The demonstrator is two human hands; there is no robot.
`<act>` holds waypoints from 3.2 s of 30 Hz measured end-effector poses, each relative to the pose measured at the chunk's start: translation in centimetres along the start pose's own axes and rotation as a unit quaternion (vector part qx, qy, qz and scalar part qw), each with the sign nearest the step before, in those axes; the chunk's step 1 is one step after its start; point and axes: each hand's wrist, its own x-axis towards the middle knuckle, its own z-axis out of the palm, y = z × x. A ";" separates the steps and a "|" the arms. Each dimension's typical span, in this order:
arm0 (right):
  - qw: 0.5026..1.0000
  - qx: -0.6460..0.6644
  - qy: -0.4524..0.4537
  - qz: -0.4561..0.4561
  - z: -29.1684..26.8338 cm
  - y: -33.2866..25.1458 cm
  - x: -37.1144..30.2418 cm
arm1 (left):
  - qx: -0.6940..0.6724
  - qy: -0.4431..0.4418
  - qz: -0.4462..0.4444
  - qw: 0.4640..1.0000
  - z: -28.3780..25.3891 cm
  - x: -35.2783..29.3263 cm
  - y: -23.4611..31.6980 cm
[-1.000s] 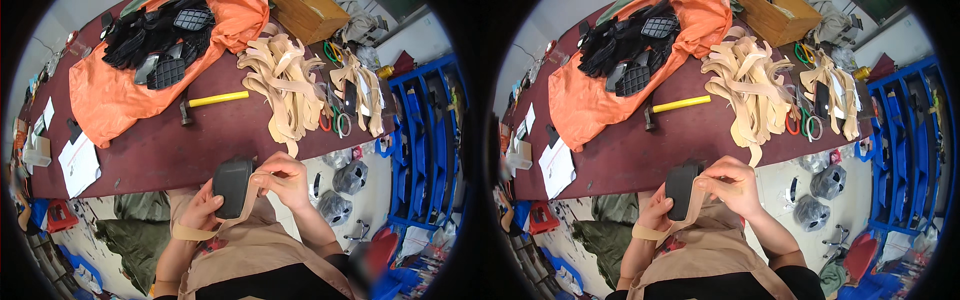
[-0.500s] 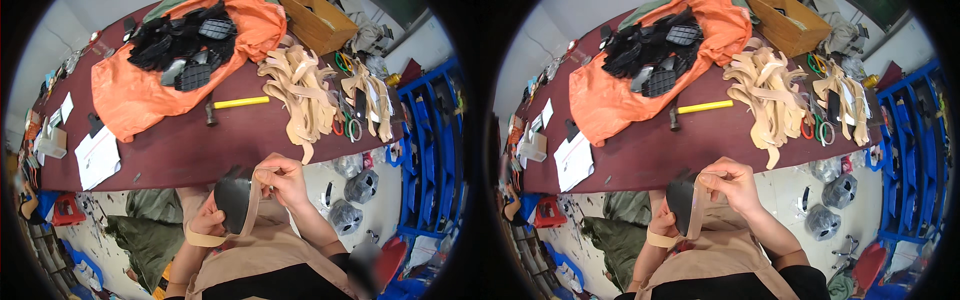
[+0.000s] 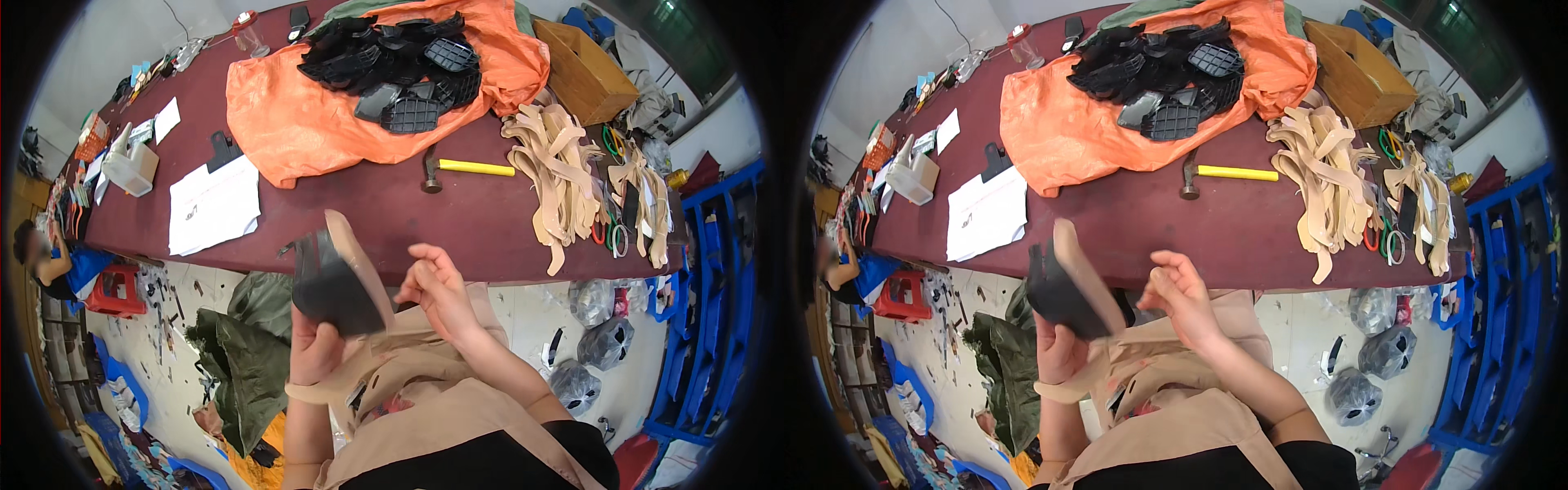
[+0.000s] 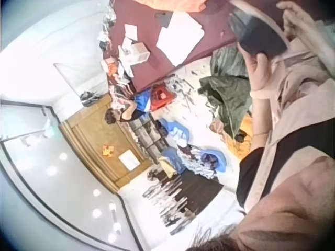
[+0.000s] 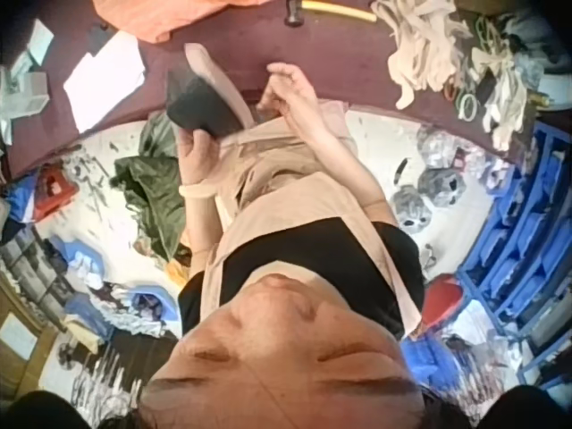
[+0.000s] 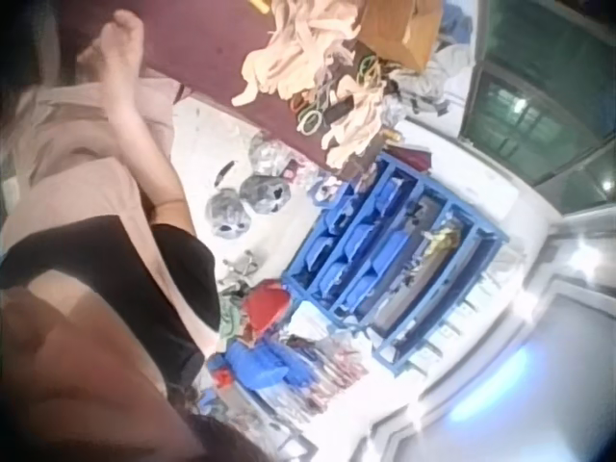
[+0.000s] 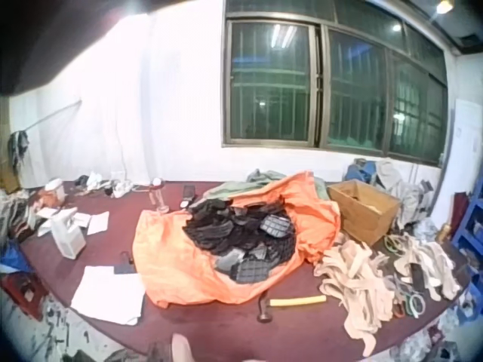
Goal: Assembling and gluing leather components onto a shoe sole using a hammer and glue.
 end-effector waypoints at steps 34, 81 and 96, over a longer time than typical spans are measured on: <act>0.971 0.109 0.129 -0.172 2.1 -2.2 -8.1 | 0.106 -0.087 0.164 0.977 4.5 0.0 -0.7; 0.963 -0.215 -0.139 -0.081 -10.8 -1.7 -9.2 | -0.028 0.078 -0.274 0.958 7.0 -1.3 -10.2; 0.984 -0.128 -0.057 0.106 -6.3 -2.4 -3.5 | 0.021 0.068 -0.263 0.962 6.5 -0.9 -10.2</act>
